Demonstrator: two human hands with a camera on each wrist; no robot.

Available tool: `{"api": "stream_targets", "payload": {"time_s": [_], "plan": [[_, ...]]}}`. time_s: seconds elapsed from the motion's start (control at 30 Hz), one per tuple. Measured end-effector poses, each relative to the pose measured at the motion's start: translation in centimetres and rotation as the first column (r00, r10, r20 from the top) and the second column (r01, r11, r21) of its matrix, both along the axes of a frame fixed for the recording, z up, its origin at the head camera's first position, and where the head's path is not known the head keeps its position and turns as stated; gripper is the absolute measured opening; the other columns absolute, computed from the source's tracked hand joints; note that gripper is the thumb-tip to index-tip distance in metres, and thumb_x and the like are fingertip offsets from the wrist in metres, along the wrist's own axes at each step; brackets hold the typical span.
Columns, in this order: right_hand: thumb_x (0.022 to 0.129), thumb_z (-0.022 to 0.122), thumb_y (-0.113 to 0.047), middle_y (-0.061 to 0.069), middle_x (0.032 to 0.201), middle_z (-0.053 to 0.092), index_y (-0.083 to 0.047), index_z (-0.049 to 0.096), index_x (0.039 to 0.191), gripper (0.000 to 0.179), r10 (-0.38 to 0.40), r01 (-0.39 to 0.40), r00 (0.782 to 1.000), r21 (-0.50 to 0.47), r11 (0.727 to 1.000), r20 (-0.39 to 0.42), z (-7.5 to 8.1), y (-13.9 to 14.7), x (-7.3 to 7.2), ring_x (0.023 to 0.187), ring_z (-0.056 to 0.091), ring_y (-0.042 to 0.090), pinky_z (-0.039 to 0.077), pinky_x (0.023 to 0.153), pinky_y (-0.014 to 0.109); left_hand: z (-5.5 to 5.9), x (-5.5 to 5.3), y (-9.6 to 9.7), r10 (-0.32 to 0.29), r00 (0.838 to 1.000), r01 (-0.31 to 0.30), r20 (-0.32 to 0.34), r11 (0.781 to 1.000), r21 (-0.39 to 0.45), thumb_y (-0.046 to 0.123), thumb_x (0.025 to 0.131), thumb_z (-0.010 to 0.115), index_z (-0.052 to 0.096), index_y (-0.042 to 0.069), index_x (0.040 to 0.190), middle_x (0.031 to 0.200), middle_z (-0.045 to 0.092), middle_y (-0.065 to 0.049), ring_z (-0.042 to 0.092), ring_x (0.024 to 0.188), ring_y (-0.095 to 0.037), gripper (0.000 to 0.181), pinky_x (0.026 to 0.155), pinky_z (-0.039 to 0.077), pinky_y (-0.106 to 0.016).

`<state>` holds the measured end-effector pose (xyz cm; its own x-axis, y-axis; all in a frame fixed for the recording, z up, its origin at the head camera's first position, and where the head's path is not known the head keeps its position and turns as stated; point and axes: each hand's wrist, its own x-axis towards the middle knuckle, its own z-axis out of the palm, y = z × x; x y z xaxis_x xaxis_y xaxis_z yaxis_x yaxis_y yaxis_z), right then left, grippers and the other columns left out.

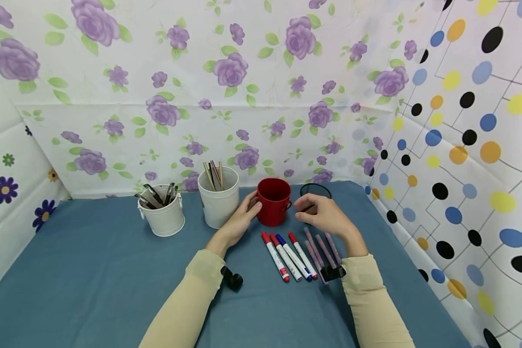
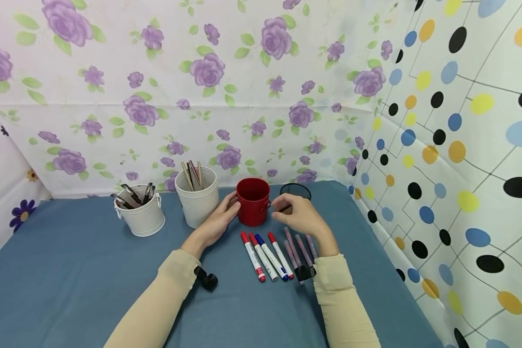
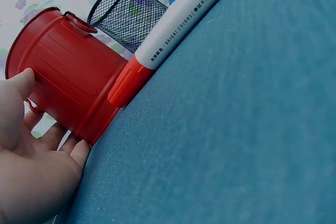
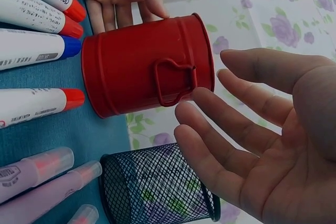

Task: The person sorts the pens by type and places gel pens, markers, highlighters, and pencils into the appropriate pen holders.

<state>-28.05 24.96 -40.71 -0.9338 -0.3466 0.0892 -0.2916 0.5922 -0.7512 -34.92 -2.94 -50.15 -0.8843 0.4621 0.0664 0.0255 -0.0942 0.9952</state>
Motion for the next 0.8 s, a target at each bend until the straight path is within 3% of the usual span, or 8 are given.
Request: {"api": "stream_targets", "payload": {"time_s": [0.5,0.8], "plan": [[0.103,0.075,-0.023,0.005,0.117,0.071,-0.017,0.071,0.126,0.025,0.034,-0.034,0.999,-0.001,0.999,-0.005,0.4,-0.6,0.4,0.1,0.071,0.026,0.063,0.088,0.041,0.0,0.0,0.1,-0.004,1.0,0.004,-0.004,1.0,0.008,0.029,0.117,0.045,0.021,0.017,0.17,0.173,0.026,-0.011,0.021,0.161,-0.026,0.059,0.133,0.021,-0.049],[0.102,0.075,-0.019,0.007,0.115,0.073,-0.007,0.069,0.128,0.03,0.137,-0.135,0.99,0.113,0.984,-0.012,0.9,-2.6,1.3,0.095,0.072,0.022,0.064,0.084,0.039,0.0,-0.1,0.1,-0.004,1.0,0.004,-0.004,1.0,-0.003,0.029,0.117,0.046,0.021,0.019,0.17,0.173,0.026,-0.01,0.021,0.161,-0.026,0.06,0.134,0.021,-0.049]]}}
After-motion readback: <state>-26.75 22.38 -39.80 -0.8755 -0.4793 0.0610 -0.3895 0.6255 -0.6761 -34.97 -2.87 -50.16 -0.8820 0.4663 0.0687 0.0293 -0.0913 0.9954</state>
